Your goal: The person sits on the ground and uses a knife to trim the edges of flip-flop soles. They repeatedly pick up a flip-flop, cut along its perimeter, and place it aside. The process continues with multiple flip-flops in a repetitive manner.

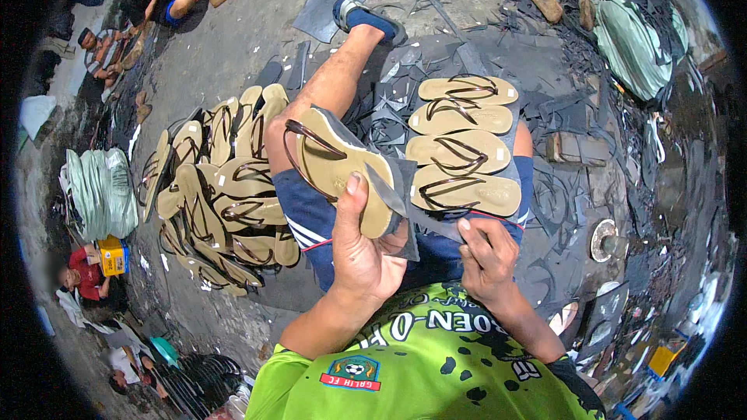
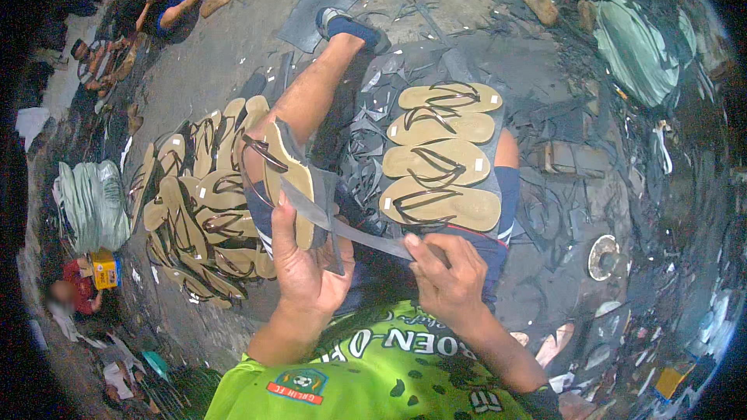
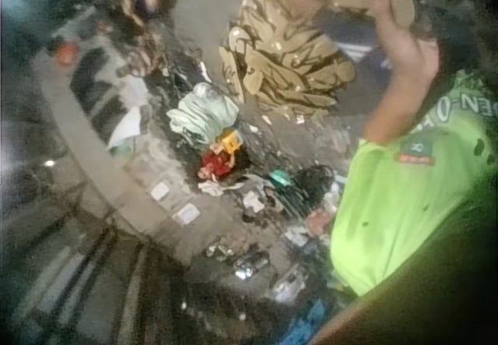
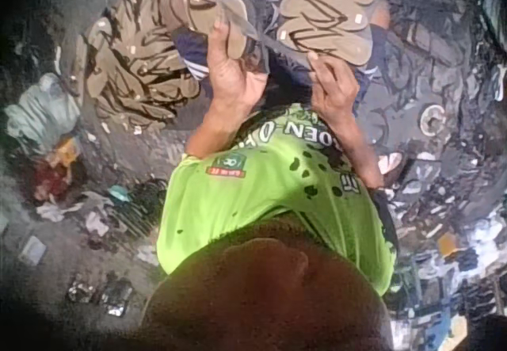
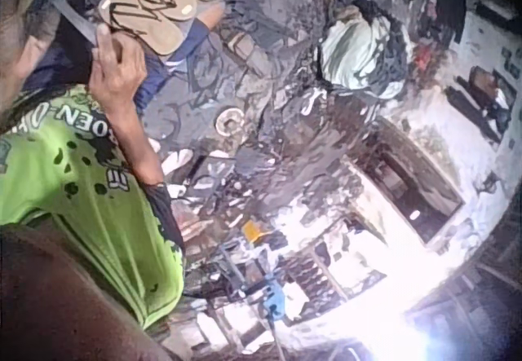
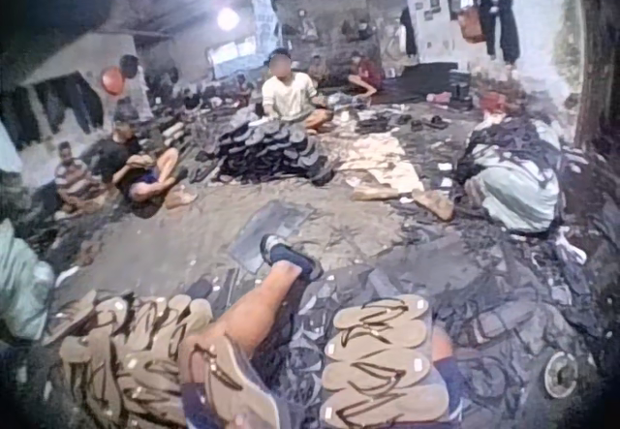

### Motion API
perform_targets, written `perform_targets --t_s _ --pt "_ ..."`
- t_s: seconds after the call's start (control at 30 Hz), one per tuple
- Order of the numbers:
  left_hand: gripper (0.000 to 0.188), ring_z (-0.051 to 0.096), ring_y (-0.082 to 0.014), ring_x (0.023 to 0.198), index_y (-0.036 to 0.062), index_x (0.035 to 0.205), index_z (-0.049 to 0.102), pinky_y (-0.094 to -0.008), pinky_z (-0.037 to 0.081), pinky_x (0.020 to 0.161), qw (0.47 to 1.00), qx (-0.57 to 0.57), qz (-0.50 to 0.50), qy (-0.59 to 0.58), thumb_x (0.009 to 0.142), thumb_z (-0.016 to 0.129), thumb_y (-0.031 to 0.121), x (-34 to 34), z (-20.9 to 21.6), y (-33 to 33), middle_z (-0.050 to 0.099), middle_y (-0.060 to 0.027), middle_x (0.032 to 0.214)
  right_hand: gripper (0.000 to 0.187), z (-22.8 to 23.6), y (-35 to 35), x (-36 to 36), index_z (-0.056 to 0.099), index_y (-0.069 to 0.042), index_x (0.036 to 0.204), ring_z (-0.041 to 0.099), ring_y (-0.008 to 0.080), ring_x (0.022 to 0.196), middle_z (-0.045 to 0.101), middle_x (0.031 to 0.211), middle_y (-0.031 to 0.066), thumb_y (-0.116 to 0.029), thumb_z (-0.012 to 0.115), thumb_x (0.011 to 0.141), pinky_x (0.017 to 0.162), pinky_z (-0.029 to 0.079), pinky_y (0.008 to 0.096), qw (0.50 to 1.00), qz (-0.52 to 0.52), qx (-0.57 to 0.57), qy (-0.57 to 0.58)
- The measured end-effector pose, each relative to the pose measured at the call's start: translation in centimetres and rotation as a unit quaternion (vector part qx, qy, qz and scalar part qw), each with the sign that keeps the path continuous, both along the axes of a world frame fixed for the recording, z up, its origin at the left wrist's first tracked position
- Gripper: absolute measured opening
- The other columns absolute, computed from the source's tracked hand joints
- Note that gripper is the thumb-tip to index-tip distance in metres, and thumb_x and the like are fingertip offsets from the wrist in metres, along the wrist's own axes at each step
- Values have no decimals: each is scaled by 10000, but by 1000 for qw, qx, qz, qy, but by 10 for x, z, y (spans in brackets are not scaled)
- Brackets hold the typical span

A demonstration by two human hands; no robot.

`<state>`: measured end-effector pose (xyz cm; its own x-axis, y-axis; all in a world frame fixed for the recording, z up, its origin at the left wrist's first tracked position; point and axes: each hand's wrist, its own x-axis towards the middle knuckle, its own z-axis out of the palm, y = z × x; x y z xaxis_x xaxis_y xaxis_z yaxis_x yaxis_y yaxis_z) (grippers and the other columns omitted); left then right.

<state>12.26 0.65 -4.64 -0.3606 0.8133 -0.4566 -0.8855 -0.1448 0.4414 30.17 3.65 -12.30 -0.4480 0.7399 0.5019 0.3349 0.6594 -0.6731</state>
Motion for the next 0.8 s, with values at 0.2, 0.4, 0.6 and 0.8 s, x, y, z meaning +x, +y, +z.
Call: perform_targets --t_s 0.2,0.4,0.6,0.8 --pt "242 653 -116 775 145 1068 601 -256 562 702 998 -63 -2 4 903 636 318 7 -9 -13 670 5 896 575 1 -8 12 585 -174 1262 578 259 685 580 856 84 -73 732 715 599 474 377 998 -9 -3 -59" --pt "193 657 -117 760 76 1056 584 -256 562 682 998 43 3 -39 947 573 236 0 -16 -17 679 -40 916 572 32 -9 3 583 -174 1277 585 254 693 573 841 80 -77 730 733 606 478 374 993 19 -78 -87" --pt "220 655 -103 761 77 1048 584 -233 553 678 998 40 -21 -39 935 592 266 0 -24 -21 680 -36 921 531 55 -3 -3 581 -165 1288 599 265 680 573 811 90 -87 704 778 601 491 380 982 32 -149 -109" --pt "273 643 -94 748 69 1045 576 -224 549 653 999 -45 -6 25 916 620 306 7 -30 -27 656 -22 899 478 73 8 -4 566 -152 1303 616 279 661 576 773 84 -105 657 836 561 494 405 959 82 -234 -137"
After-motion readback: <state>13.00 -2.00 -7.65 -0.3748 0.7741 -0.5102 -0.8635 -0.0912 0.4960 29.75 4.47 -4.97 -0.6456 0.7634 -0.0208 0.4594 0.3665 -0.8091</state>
